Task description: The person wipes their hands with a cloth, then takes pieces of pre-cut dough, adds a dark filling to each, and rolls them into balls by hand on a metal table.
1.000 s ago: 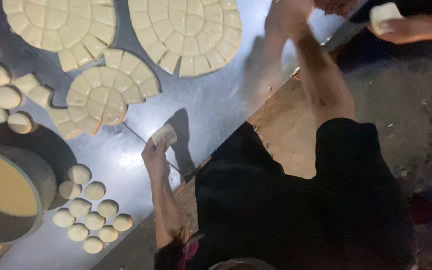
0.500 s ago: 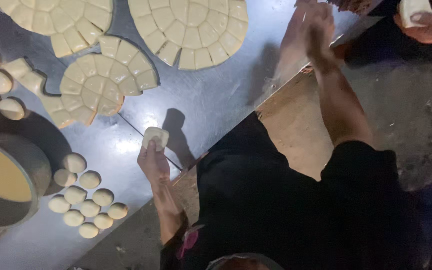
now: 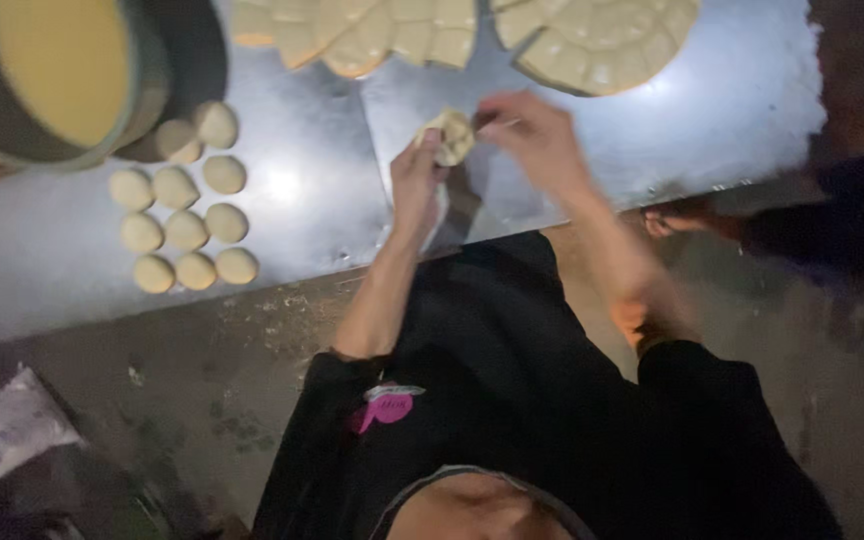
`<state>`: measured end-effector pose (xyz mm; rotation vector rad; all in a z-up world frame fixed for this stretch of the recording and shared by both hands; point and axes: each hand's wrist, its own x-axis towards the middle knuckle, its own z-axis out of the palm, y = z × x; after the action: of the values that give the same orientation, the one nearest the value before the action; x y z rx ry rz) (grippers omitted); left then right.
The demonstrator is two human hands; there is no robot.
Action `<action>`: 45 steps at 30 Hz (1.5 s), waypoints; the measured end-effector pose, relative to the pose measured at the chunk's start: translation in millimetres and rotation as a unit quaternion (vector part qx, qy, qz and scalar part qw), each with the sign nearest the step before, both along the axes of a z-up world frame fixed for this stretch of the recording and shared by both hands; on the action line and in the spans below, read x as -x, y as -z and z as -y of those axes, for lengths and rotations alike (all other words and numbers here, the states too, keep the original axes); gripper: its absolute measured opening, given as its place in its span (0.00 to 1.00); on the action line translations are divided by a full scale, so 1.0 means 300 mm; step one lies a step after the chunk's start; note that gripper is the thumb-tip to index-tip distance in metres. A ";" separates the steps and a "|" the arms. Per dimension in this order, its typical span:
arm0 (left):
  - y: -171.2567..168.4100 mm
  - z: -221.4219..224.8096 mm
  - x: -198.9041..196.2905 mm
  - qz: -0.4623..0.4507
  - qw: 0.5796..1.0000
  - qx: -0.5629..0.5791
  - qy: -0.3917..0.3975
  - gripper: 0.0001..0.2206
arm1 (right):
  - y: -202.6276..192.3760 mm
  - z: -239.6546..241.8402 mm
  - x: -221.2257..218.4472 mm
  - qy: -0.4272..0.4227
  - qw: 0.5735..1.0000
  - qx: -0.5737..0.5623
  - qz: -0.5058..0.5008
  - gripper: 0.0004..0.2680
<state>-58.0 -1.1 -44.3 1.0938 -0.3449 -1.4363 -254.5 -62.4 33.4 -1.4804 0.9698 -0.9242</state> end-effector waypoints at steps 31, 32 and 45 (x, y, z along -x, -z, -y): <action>-0.517 -0.275 -0.299 0.516 0.817 0.255 -0.025 0.15 | -0.452 -0.235 -0.398 -0.136 0.924 0.278 -0.223 0.06; -0.528 -0.249 -0.312 0.499 0.814 0.294 -0.047 0.16 | -0.467 -0.215 -0.404 -0.161 0.937 0.200 -0.237 0.07; -0.548 -0.112 -0.300 0.152 0.981 0.102 -0.058 0.25 | -0.492 -0.186 -0.504 -0.082 0.810 0.531 -0.234 0.09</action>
<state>31.9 32.6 119.9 1.1457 -0.6231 -1.1042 -103.1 -6.5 181.0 -2.8027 0.6102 -1.0435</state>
